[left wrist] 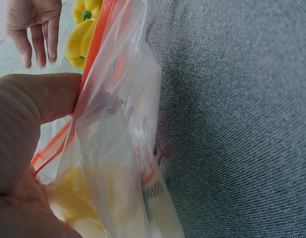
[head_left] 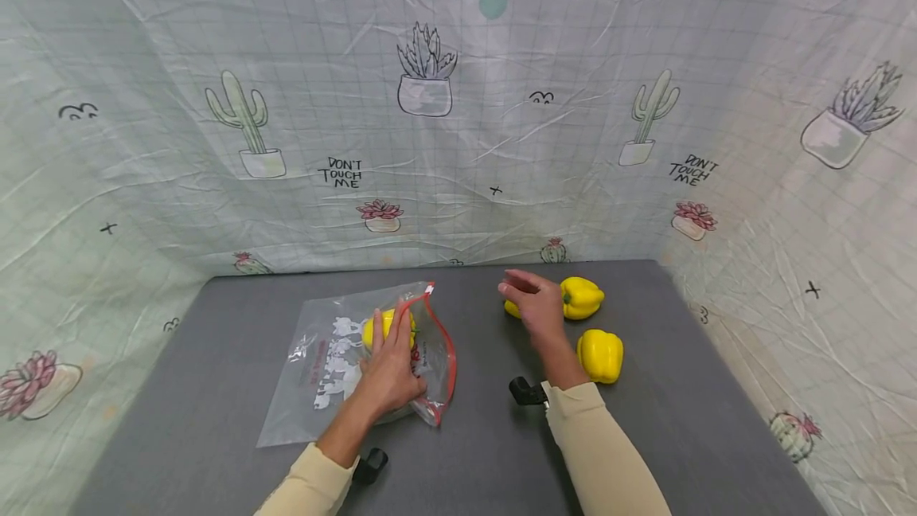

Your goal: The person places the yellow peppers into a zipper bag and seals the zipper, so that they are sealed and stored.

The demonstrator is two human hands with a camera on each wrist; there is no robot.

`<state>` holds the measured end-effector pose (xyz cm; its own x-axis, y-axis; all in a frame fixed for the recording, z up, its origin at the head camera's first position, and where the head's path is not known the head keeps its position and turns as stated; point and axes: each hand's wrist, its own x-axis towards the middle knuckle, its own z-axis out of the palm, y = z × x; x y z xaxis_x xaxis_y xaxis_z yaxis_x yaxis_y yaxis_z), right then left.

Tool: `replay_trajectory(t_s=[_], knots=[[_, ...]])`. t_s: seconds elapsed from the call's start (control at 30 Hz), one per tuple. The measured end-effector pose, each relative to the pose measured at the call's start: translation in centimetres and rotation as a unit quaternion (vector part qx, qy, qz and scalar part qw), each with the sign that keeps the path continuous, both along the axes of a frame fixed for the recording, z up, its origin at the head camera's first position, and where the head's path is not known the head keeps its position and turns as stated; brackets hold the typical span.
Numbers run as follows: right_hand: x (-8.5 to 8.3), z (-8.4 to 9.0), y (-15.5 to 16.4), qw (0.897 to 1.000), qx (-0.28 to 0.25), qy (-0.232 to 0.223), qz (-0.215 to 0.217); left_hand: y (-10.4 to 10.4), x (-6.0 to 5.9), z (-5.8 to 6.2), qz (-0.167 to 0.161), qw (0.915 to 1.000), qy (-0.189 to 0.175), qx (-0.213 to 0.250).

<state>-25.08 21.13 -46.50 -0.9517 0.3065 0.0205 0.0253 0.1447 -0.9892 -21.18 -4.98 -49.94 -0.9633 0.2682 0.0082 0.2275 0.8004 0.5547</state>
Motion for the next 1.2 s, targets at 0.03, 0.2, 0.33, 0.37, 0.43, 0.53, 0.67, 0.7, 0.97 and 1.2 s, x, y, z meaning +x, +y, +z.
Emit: replay_trajectory(t_s=[0.03,0.2,0.33,0.37,0.43,0.53,0.67,0.7,0.97,1.2], knots=[[0.0,0.0,0.3,1.0,-0.004,-0.004,-0.001,0.0,0.0,0.0,0.0,1.0,0.001,0.0],[-0.2,-0.3,1.7,1.0,-0.014,-0.009,-0.018,0.1,0.0,0.0,0.0,1.0,0.0,-0.01],[-0.4,-0.6,2.4,0.999,-0.011,-0.008,-0.035,0.1,0.0,0.1,-0.001,0.9999,-0.001,-0.014],[-0.5,-0.6,2.6,0.999,-0.01,-0.008,-0.038,0.1,0.0,0.1,-0.002,0.9999,-0.001,-0.014],[-0.5,-0.8,2.9,0.999,-0.009,-0.007,-0.042,0.1,-0.1,0.1,-0.002,0.9999,0.0,-0.012],[-0.7,-1.1,3.2,0.999,-0.011,-0.005,-0.044,0.0,-0.1,0.1,-0.003,0.9999,-0.001,-0.012],[-0.8,-1.5,3.5,0.999,-0.012,-0.004,-0.05,0.0,0.0,0.0,-0.002,0.9999,-0.002,-0.013],[-0.9,-1.6,3.6,0.999,-0.01,-0.006,-0.051,0.0,0.0,-0.1,-0.002,0.9999,-0.002,-0.013],[-0.8,-1.8,3.9,0.999,0.0,-0.023,-0.035,-0.2,0.1,-0.3,-0.005,1.0,0.003,-0.006],[-1.1,-2.0,4.2,0.998,0.024,-0.057,0.008,-0.4,0.4,-0.4,-0.012,0.9998,0.016,0.004]])
